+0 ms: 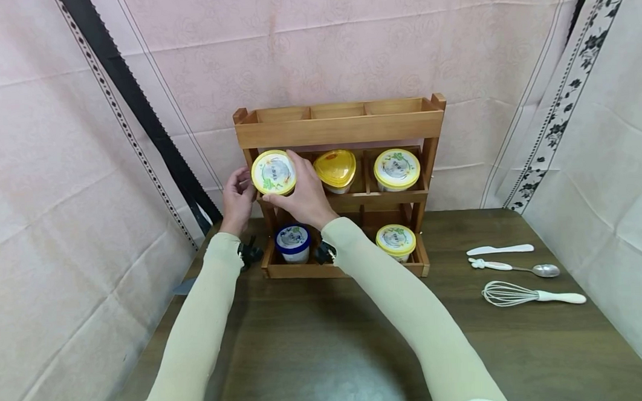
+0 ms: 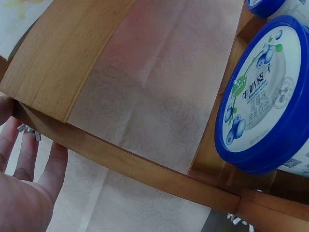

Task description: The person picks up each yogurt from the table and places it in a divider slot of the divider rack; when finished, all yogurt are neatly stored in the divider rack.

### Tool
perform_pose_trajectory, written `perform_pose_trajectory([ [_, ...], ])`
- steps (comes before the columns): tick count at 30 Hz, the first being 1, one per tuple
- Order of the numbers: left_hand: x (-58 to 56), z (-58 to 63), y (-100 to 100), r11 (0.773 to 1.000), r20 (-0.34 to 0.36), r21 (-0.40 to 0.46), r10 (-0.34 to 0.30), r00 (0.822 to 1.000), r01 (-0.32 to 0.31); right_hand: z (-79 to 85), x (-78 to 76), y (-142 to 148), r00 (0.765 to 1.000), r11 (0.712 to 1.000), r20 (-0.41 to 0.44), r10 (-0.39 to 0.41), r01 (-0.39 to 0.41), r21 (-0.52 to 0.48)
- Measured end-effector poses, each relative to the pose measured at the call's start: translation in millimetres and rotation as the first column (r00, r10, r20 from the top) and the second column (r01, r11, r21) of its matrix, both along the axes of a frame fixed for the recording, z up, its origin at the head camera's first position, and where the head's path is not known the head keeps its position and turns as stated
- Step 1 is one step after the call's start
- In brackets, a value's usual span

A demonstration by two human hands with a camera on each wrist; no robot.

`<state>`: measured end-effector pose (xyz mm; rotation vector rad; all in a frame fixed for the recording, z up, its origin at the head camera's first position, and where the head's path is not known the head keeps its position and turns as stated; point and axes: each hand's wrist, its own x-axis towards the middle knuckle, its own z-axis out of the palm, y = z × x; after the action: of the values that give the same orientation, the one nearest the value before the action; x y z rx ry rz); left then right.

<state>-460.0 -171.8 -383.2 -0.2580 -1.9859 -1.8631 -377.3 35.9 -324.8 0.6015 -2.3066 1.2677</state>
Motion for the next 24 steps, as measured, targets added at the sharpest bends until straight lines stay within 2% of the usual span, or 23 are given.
perform_pose_trajectory([
  [6,-1.1,-1.6,0,1.000,-0.027,-0.012,0.003,1.000,-0.003,2.5,-9.6,-7,1.000,1.000,0.020,-0.013,0.013,0.017],
  [14,-0.4,-2.9,0,1.000,-0.033,-0.025,0.010,0.999,-0.011,-6.4,-20.4,-9,0.996,0.996,0.071,-0.059,0.054,0.070],
  [24,-0.2,-1.9,0,1.000,-0.037,-0.024,0.016,0.999,-0.016,-10.7,-28.9,-10,0.992,0.985,0.064,-0.108,0.098,0.141],
])
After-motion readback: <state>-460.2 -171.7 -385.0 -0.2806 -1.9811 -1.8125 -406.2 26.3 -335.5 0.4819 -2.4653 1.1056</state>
